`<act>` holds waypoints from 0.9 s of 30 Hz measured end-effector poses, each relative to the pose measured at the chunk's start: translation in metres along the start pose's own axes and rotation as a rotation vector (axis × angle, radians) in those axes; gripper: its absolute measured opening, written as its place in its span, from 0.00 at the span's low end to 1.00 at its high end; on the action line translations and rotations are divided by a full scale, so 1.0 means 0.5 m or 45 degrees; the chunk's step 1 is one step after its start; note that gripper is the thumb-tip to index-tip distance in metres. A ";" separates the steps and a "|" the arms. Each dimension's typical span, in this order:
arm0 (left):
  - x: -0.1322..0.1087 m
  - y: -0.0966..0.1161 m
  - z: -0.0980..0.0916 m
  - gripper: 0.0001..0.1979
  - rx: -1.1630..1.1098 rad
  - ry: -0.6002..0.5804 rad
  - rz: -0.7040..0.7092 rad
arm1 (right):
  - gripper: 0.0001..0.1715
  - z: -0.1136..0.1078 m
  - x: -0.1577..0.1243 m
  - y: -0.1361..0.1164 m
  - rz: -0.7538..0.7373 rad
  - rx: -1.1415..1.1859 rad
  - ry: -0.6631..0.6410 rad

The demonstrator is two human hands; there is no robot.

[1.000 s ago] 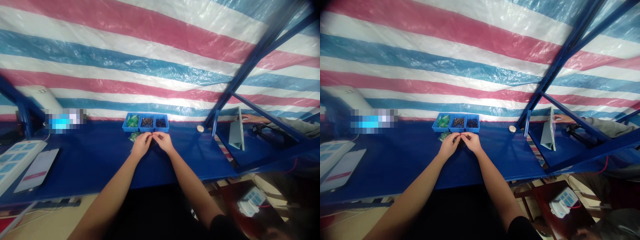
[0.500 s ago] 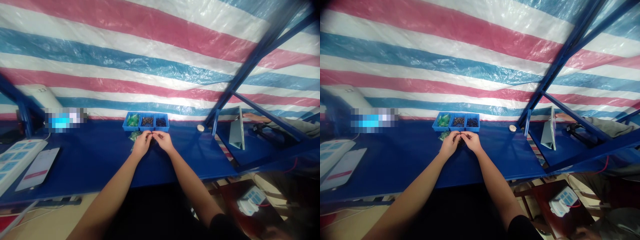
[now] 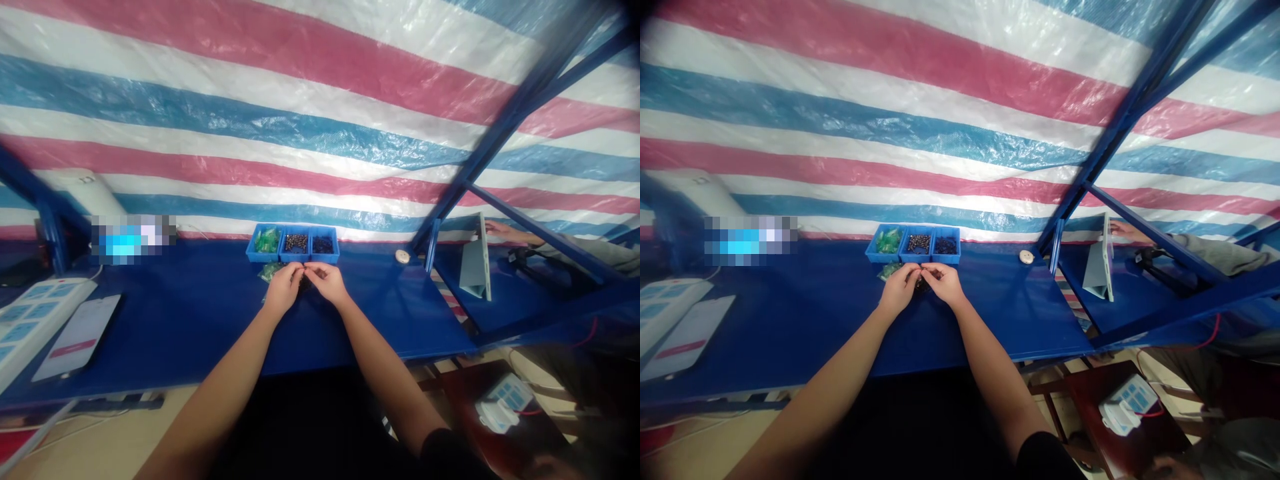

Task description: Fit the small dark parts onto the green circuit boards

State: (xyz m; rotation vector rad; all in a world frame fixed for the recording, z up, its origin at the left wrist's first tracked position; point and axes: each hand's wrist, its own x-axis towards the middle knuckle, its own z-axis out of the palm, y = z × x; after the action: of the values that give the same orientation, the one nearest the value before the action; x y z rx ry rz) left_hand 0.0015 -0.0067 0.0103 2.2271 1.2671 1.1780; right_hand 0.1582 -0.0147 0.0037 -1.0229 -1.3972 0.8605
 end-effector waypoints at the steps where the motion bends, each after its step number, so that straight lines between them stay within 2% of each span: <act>1: 0.000 0.001 -0.001 0.10 -0.002 -0.005 -0.005 | 0.19 0.000 0.000 0.002 -0.008 -0.005 0.000; 6: 0.000 0.002 -0.002 0.11 -0.022 -0.022 -0.029 | 0.18 0.000 -0.001 0.005 -0.018 -0.033 0.000; 14: -0.001 -0.004 0.007 0.10 -0.155 0.047 -0.081 | 0.17 -0.002 0.002 0.001 0.002 -0.045 0.030; 21: 0.001 -0.001 0.001 0.11 -0.172 -0.017 -0.117 | 0.19 0.002 0.000 0.012 -0.018 -0.020 -0.018; 27: 0.000 0.000 -0.001 0.13 -0.129 -0.035 -0.161 | 0.19 0.005 -0.001 0.014 -0.050 -0.067 0.005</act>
State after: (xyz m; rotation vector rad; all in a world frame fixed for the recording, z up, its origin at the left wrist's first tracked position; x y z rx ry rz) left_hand 0.0010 -0.0069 0.0107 2.0525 1.2877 1.1343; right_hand 0.1564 -0.0123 -0.0033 -1.0329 -1.4385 0.7961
